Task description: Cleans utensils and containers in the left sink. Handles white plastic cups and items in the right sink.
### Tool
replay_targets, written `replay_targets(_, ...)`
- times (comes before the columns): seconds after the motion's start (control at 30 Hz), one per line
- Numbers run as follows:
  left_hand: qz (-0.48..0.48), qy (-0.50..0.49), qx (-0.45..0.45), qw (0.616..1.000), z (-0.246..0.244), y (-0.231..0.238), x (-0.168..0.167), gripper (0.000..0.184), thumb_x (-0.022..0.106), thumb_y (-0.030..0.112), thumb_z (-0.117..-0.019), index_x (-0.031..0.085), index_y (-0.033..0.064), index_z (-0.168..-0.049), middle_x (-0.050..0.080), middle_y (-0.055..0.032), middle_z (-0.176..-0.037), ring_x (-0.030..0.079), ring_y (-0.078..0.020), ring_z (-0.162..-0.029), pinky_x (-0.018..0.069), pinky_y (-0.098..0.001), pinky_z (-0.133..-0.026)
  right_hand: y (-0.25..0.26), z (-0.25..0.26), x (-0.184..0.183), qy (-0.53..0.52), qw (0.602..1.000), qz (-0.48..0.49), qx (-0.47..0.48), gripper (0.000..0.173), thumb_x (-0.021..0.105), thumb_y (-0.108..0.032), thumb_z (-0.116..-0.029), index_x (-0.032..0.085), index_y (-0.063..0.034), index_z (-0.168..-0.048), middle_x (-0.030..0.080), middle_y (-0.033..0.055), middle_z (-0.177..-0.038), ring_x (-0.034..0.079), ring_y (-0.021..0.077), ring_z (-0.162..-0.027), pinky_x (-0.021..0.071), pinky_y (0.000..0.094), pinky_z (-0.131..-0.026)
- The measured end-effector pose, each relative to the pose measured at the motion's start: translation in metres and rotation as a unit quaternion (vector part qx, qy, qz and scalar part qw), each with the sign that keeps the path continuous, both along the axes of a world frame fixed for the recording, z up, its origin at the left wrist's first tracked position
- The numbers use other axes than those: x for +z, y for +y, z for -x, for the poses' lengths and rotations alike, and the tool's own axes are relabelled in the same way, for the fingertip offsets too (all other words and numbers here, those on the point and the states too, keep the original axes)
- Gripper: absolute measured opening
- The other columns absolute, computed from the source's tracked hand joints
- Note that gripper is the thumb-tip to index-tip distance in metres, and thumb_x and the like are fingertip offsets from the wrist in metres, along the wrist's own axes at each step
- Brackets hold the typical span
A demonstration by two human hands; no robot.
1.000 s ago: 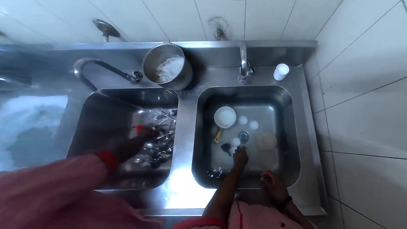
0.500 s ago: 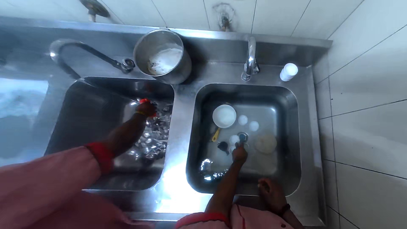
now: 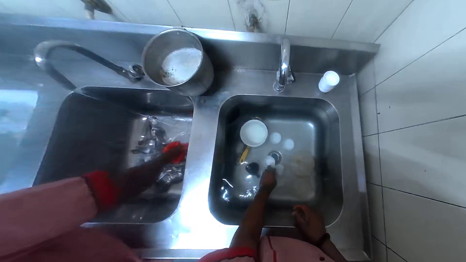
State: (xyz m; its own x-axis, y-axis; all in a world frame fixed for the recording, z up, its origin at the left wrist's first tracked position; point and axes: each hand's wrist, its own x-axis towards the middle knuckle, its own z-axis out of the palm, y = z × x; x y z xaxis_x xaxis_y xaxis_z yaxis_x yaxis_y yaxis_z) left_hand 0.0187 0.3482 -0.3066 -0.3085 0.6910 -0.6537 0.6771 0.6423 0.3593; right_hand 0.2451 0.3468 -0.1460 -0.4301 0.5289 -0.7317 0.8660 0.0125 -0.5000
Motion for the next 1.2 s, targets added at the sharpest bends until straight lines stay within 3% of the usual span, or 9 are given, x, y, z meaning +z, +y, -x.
replay_targets(0.13,0.020,-0.001,0.002,1.000,0.001,0.006,0.006,0.045,0.065,0.013,-0.0945,0.061,0.0095,-0.139,0.047,-0.0177,-0.154,0.058,-0.0400,-0.128,0.0517,-0.0572,-0.103,0.000,0.000,-0.003,0.003,1.000,-0.003,0.007,0.042,0.058,-0.045,-0.0983,0.068,-0.0170,-0.128,0.075,0.0005,-0.110,0.072,0.0141,-0.098,0.0589,0.0391,-0.091)
replay_targets(0.2,0.021,-0.009,0.017,1.000,0.001,0.008,0.005,0.047,0.066,0.014,-0.0937,0.060,0.0104,-0.140,0.050,-0.0181,-0.151,0.055,-0.0393,-0.131,0.0491,-0.0562,-0.106,0.001,0.001,-0.004,0.005,1.000,0.000,0.002,0.042,0.059,-0.044,-0.0981,0.068,-0.0156,-0.128,0.075,0.0019,-0.111,0.072,0.0153,-0.100,0.0586,0.0397,-0.091)
replay_targets(0.3,0.018,-0.020,0.005,1.000,-0.002,0.007,0.002,0.057,0.064,0.013,-0.0959,0.050,0.0119,-0.151,0.034,-0.0177,-0.164,0.048,-0.0397,-0.140,0.0467,-0.0535,-0.110,0.001,-0.001,-0.005,0.000,1.000,0.009,0.004,0.043,0.057,-0.045,-0.0989,0.067,-0.0161,-0.129,0.074,0.0016,-0.112,0.071,0.0146,-0.101,0.0582,0.0382,-0.093)
replay_targets(0.37,0.007,-0.005,-0.025,1.000,-0.003,0.003,0.002,0.052,0.062,0.014,-0.0974,0.053,0.0148,-0.149,0.032,-0.0158,-0.165,0.054,-0.0389,-0.134,0.0525,-0.0522,-0.103,0.001,0.000,-0.005,-0.004,1.000,0.013,0.005,0.043,0.057,-0.046,-0.0990,0.066,-0.0166,-0.129,0.074,0.0012,-0.112,0.071,0.0142,-0.100,0.0583,0.0379,-0.092)
replay_targets(0.5,-0.005,-0.008,-0.040,0.999,-0.005,0.000,0.001,0.049,0.060,0.017,-0.0976,0.057,0.0185,-0.146,0.036,-0.0158,-0.163,0.055,-0.0386,-0.132,0.0515,-0.0518,-0.104,0.002,0.001,-0.006,-0.002,1.000,-0.001,0.003,0.042,0.058,-0.045,-0.0980,0.068,-0.0161,-0.127,0.075,0.0005,-0.109,0.072,0.0134,-0.098,0.0588,0.0375,-0.091)
replay_targets(0.73,0.015,0.023,-0.077,0.997,-0.012,0.008,0.005,0.042,0.051,0.022,-0.1052,0.057,0.0262,-0.147,0.026,-0.0108,-0.169,0.053,-0.0395,-0.133,0.0497,-0.0556,-0.101,0.004,0.002,-0.008,-0.008,1.000,0.000,0.008,0.042,0.058,-0.045,-0.0983,0.068,-0.0162,-0.126,0.075,0.0010,-0.109,0.072,0.0143,-0.098,0.0588,0.0391,-0.091)
replay_targets(0.9,0.057,0.003,-0.050,0.997,-0.020,0.014,0.003,0.053,0.054,0.024,-0.1021,0.047,0.0115,-0.154,0.016,-0.0166,-0.171,0.052,-0.0443,-0.132,0.0491,-0.0580,-0.100,0.005,0.003,-0.008,-0.022,1.000,0.009,0.007,0.043,0.058,-0.047,-0.0977,0.068,-0.0173,-0.127,0.074,0.0000,-0.110,0.072,0.0138,-0.099,0.0585,0.0387,-0.091)
replay_targets(1.1,0.065,-0.067,-0.087,0.992,-0.016,0.008,0.008,0.083,0.069,0.042,-0.0882,0.037,0.0121,-0.159,0.003,-0.0144,-0.173,0.040,-0.0424,-0.144,0.0481,-0.0534,-0.108,0.006,0.004,-0.006,-0.018,0.999,0.026,-0.001,0.041,0.059,-0.044,-0.0984,0.067,-0.0163,-0.128,0.074,0.0017,-0.112,0.071,0.0144,-0.101,0.0583,0.0381,-0.092)
replay_targets(1.2,0.046,-0.056,-0.111,0.991,-0.016,0.000,-0.004,0.084,0.072,0.020,-0.0859,0.035,0.0132,-0.160,0.006,-0.0203,-0.171,0.040,-0.0468,-0.143,0.0495,-0.0545,-0.105,0.006,0.002,-0.009,-0.014,1.000,0.019,0.005,0.041,0.060,-0.044,-0.0979,0.067,-0.0160,-0.128,0.074,0.0029,-0.114,0.071,0.0161,-0.102,0.0581,0.0399,-0.094)
